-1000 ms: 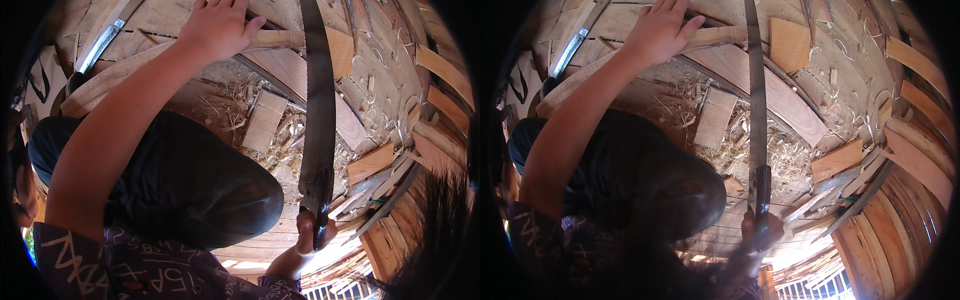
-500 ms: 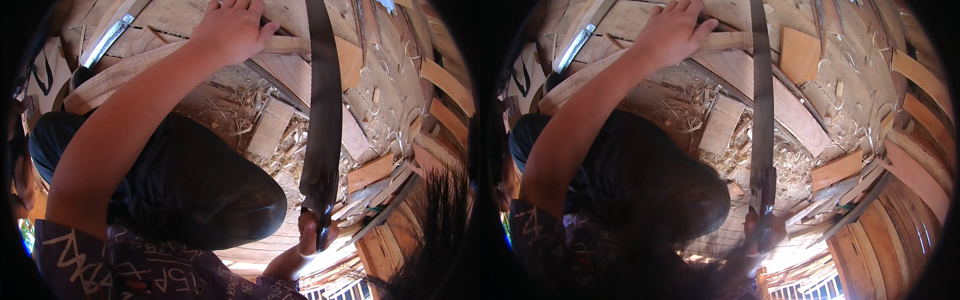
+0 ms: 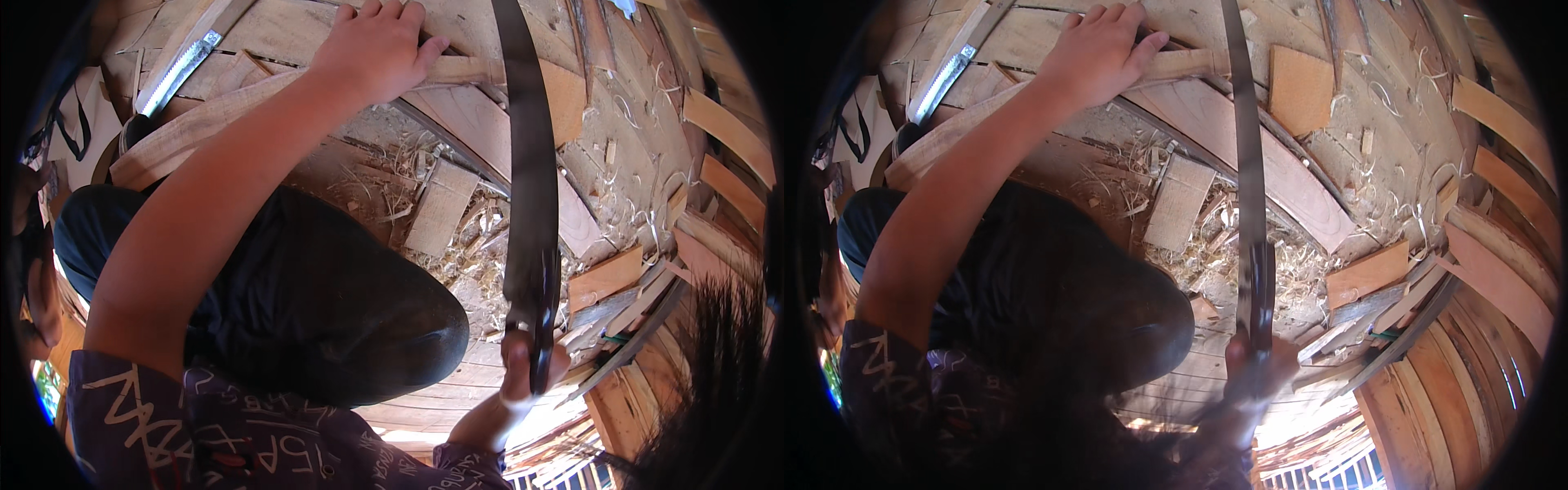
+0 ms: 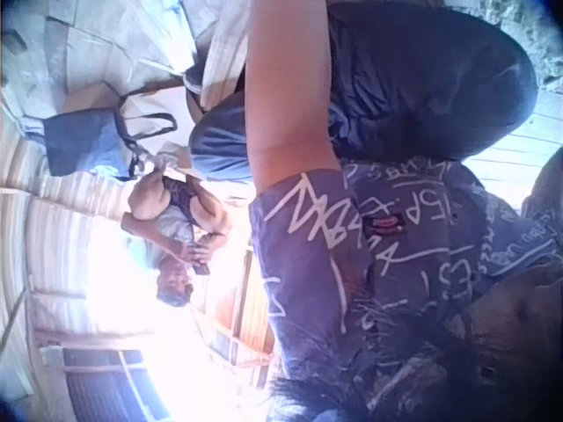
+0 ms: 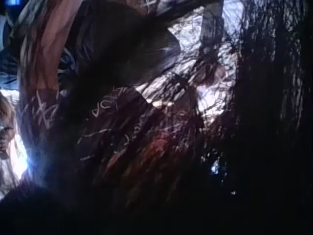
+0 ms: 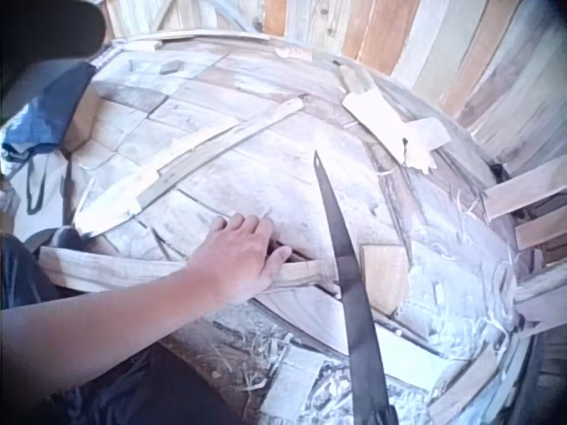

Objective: The person uses a hand saw to cut a piece of wood and shaves another wood piece with a knife while sitting on a wooden floor inside an unfinished structure.

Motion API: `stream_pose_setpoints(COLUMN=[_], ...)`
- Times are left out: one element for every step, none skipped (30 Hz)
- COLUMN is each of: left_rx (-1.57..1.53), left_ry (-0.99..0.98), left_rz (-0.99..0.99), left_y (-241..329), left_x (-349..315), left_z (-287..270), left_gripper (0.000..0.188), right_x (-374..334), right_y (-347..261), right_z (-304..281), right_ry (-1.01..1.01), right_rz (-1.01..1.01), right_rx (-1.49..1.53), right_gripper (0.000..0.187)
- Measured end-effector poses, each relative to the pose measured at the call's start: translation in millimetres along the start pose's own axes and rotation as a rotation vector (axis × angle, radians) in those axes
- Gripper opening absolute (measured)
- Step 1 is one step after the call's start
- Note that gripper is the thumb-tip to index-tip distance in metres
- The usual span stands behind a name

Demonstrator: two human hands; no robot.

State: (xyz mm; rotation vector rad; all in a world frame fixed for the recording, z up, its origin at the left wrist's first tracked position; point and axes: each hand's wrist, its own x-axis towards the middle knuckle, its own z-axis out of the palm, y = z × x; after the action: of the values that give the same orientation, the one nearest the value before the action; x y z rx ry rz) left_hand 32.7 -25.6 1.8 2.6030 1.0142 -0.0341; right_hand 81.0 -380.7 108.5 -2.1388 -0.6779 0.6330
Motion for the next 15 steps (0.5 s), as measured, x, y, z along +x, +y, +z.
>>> stream_pose_setpoints(left_rx=[0.008,0.008,0.014,0.017,0.03,0.054,0.064,0.073,0.077,0.087,0.081,0.082,0.119,0.127,0.128], left_ry=[-0.037,-0.057,-0.071,-0.015,0.037,0.09,0.119,0.156,0.177,0.182,0.195,0.202,0.163,0.131,0.117], left_rz=[-0.012,-0.019,-0.028,-0.002,0.016,0.026,0.024,0.027,0.038,0.036,0.044,0.061,0.088,0.083,0.079], left_y=[-1,0,0,-5,-15,-27,-28,-25,-20,-18,-14,-11,-4,-9,-11], left_x=[-4,-2,3,4,3,0,1,3,2,0,1,1,-1,-3,1], left_z=[2,2,-1,5,17,25,26,24,27,29,32,36,31,24,18], left_gripper=[0.051,0.053,0.054,0.05,0.047,0.044,0.044,0.044,0.044,0.045,0.045,0.046,0.046,0.046,0.046], right_x=[30,58,77,86,77,63,45,10,-12,-32,-52,-24,4,37,61], right_y=[-11,-16,-17,-28,-26,-22,-24,5,21,37,49,26,10,-13,-27], right_z=[18,27,30,32,35,36,26,4,-4,-10,-19,-7,7,26,36], right_ry=[-0.068,-0.11,-0.112,-0.065,-0.079,-0.102,-0.157,-0.108,-0.01,0.081,0.174,0.096,0.032,-0.047,-0.062], right_rz=[0.003,-0.034,0.004,0.088,0.065,0.035,-0.084,-0.121,-0.122,-0.114,-0.095,-0.064,-0.017,0.031,0.027], right_rx=[0.141,0.189,0.236,0.242,0.197,0.161,0.093,-0.015,-0.144,-0.269,-0.412,-0.27,-0.081,0.077,0.113], right_gripper=[0.043,0.035,0.034,0.037,0.035,0.034,0.027,0.018,0.023,0.028,0.033,0.037,0.041,0.046,0.043])
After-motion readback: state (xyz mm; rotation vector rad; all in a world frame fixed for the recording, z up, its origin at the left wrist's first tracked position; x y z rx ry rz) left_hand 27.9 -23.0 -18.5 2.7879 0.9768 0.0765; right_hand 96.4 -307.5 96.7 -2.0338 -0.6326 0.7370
